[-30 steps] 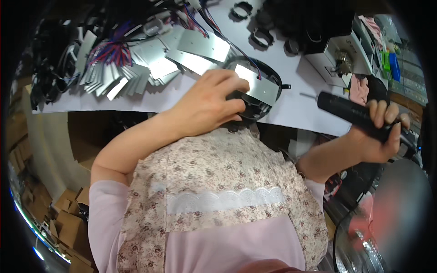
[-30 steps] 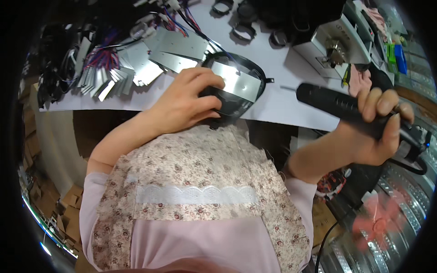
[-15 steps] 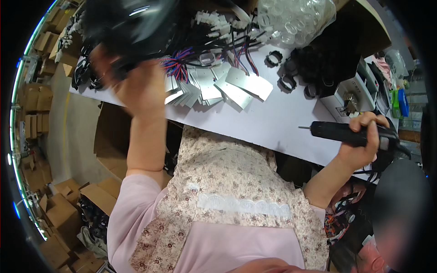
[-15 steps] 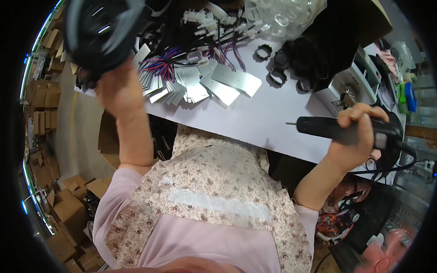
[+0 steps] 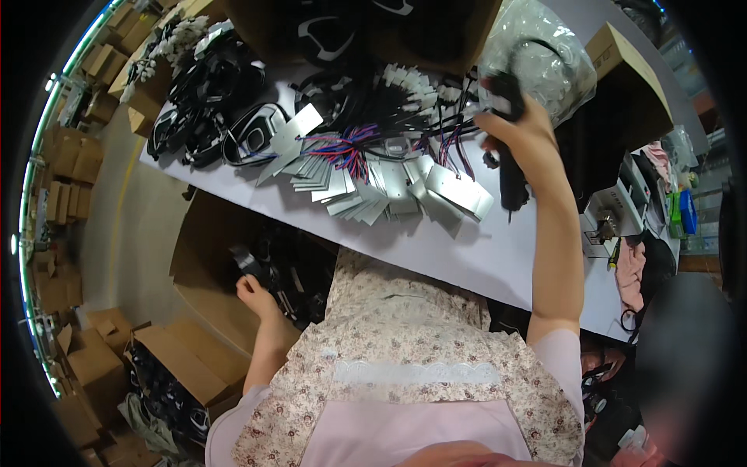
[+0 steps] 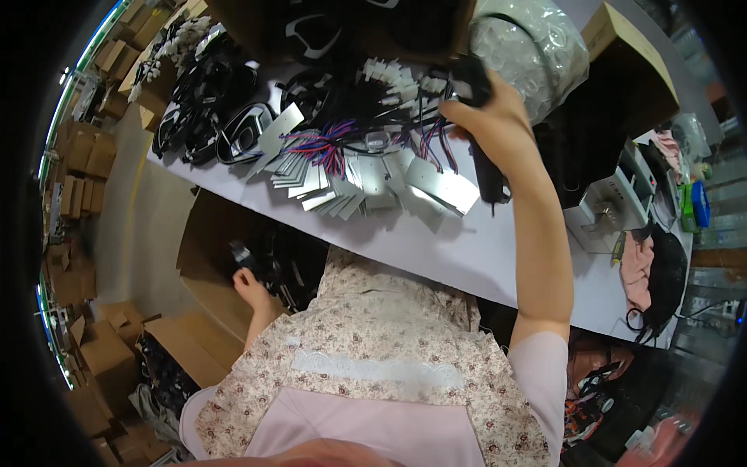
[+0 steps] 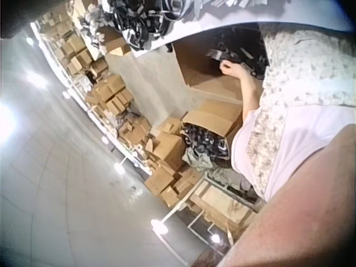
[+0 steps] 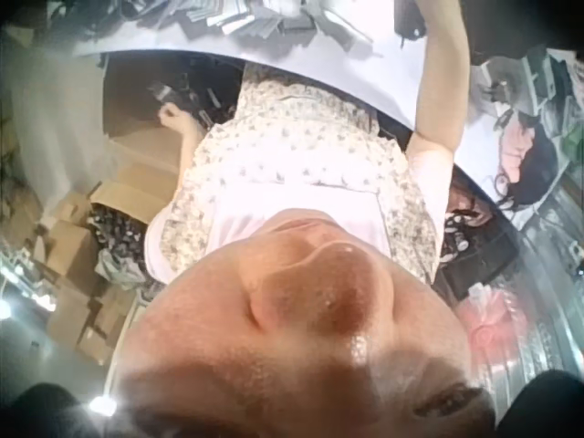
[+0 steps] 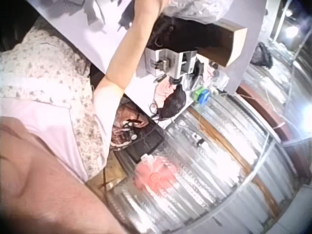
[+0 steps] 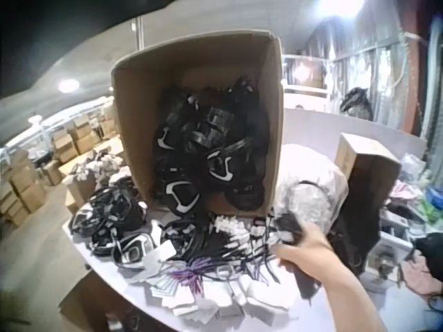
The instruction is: The person assembles plastic housings by inserting metal plates and wiring harnesses into them, then secures the components with a power screwdriver.
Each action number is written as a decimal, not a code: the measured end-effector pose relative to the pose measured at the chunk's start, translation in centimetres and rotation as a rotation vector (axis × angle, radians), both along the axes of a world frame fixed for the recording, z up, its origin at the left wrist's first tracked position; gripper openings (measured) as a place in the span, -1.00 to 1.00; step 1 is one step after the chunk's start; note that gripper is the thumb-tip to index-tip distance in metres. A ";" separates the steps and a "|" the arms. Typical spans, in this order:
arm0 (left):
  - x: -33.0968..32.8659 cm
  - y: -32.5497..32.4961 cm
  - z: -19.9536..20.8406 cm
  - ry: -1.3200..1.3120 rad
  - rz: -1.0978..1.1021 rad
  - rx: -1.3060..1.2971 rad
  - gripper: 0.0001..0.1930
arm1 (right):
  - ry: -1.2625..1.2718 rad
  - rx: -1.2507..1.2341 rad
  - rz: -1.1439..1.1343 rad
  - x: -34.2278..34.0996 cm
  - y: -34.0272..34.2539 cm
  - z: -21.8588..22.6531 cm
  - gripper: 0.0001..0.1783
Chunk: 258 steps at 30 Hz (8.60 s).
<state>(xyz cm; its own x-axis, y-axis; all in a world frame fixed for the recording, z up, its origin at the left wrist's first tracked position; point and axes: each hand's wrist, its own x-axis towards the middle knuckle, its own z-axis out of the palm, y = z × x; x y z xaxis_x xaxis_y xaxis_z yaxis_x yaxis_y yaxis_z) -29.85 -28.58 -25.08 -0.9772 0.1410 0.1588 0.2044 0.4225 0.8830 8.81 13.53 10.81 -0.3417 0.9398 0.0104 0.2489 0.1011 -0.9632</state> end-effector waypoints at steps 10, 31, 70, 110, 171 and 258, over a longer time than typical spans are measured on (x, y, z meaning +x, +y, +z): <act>2.7 -0.3 -15.5 -0.534 -0.382 -0.561 -0.78 | -0.934 0.212 0.185 -13.6 17.6 -4.5 -0.55; 2.0 20.7 25.0 0.389 -0.793 0.478 -0.85 | -0.427 0.022 0.246 4.1 -0.7 2.5 -0.57; 29.8 33.5 26.1 1.029 -2.497 -0.040 -0.70 | -0.026 -0.232 0.065 21.4 -8.4 -3.8 -0.28; 34.4 35.6 26.0 0.587 -2.087 -0.296 -0.81 | 0.159 -0.174 -0.080 23.4 -16.0 -7.9 -0.27; 34.3 31.5 26.7 0.729 -2.011 -0.238 -0.55 | 0.333 -0.354 0.037 21.2 -20.4 -12.3 -0.29; 31.4 34.2 28.9 0.375 -2.103 -0.400 -0.40 | 0.518 -0.384 -0.310 19.0 -18.7 -12.5 -0.53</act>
<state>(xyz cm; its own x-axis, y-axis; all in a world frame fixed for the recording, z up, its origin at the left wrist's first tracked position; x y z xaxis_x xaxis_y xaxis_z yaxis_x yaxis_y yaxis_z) 1.51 5.63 3.80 0.6745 0.7366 -0.0489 0.5824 -0.4903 0.6484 27.78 -5.19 -1.67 -0.0987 0.9627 -0.2520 -0.2881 -0.2700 -0.9188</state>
